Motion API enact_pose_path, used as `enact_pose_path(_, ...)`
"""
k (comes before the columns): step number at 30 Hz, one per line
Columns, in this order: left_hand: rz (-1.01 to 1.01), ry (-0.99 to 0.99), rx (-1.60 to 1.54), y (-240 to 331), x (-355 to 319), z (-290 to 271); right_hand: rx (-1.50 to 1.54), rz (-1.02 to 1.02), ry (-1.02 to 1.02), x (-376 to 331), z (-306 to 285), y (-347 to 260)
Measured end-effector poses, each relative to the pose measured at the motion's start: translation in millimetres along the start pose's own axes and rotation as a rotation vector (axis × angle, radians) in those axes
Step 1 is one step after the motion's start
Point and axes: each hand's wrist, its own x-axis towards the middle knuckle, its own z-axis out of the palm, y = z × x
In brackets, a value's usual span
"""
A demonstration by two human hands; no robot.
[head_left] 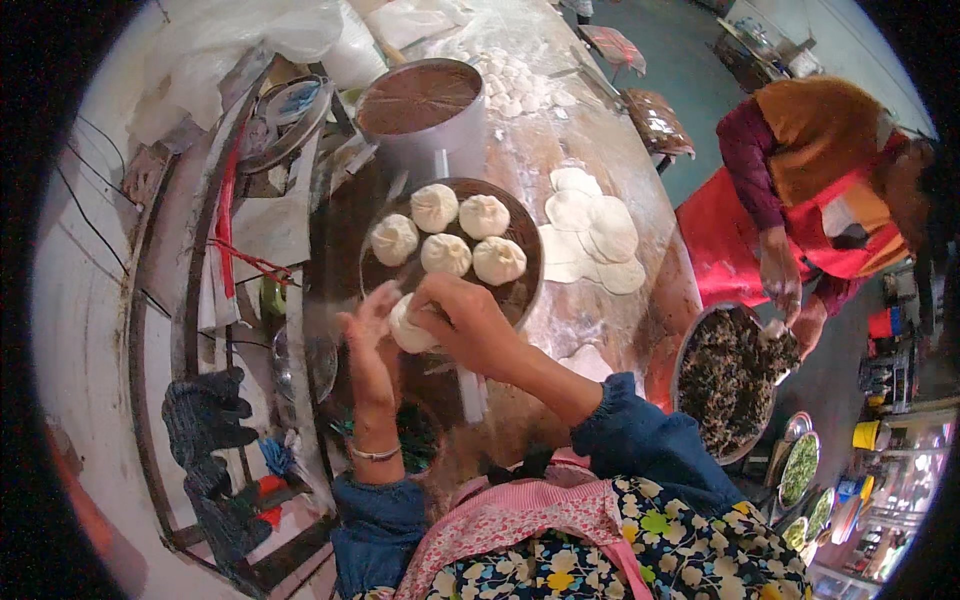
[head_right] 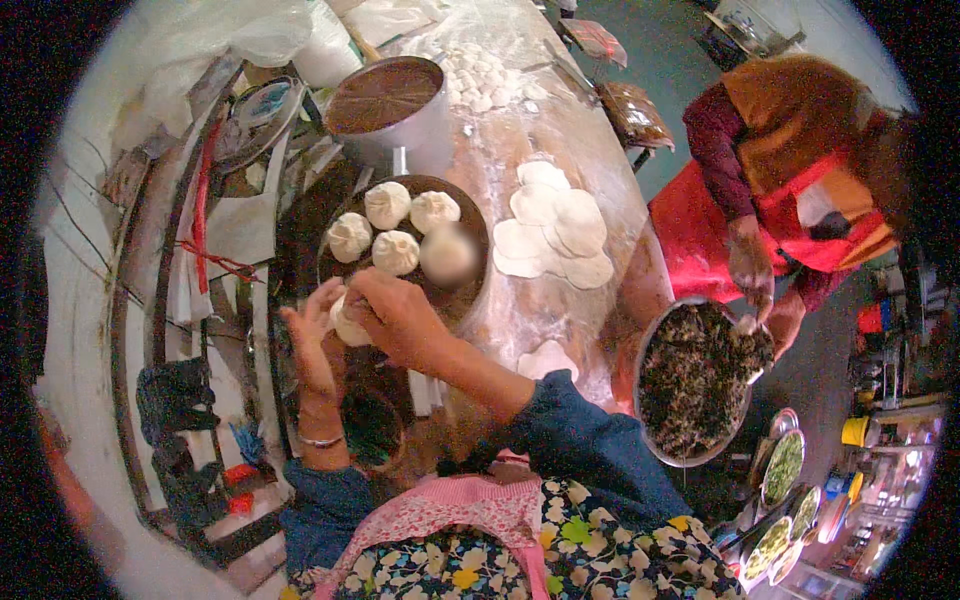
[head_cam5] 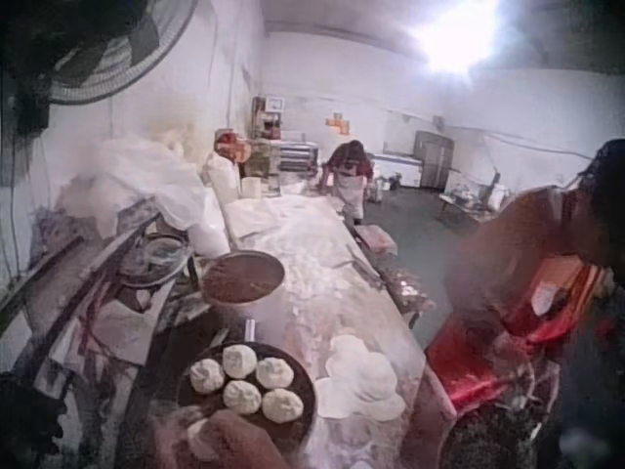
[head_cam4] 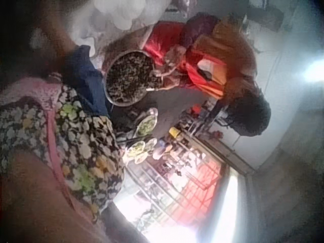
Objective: The person fills circular dough wrappers with vegetable and meat mixtures, pleats the edges to seal them, and places the finished dumplings into a bamboo steamer. The person switches between different fillings and continues the assembly process alongside another worker.
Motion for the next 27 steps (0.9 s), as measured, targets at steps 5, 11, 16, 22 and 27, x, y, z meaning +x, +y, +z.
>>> enact_pose_path(5, 0.089, 0.142, 0.193, 7.6, 29.7, -28.1, -0.106, 0.062, -0.087, 29.8, 42.1, 50.2)
enact_pose_path(11, 0.163, 0.070, 0.364, -27.6, 56.5, -52.3, -0.155, 0.163, 0.135, 4.6, -6.7, 32.0)
enact_pose_path(16, 0.171, -0.017, 0.684, -36.2, 56.1, -42.6, 0.031, 0.693, 0.468, -94.1, -91.3, 71.8)
enact_pose_path(22, 0.294, -0.068, 1.195, -15.4, 54.8, -15.9, -0.745, 0.823, 0.202, -285.8, -95.6, 184.6)
enact_pose_path(27, 0.151, -0.055, 1.178, -14.3, 55.0, -15.9, -0.912, 1.042, 0.143, -297.1, -67.2, 189.7)
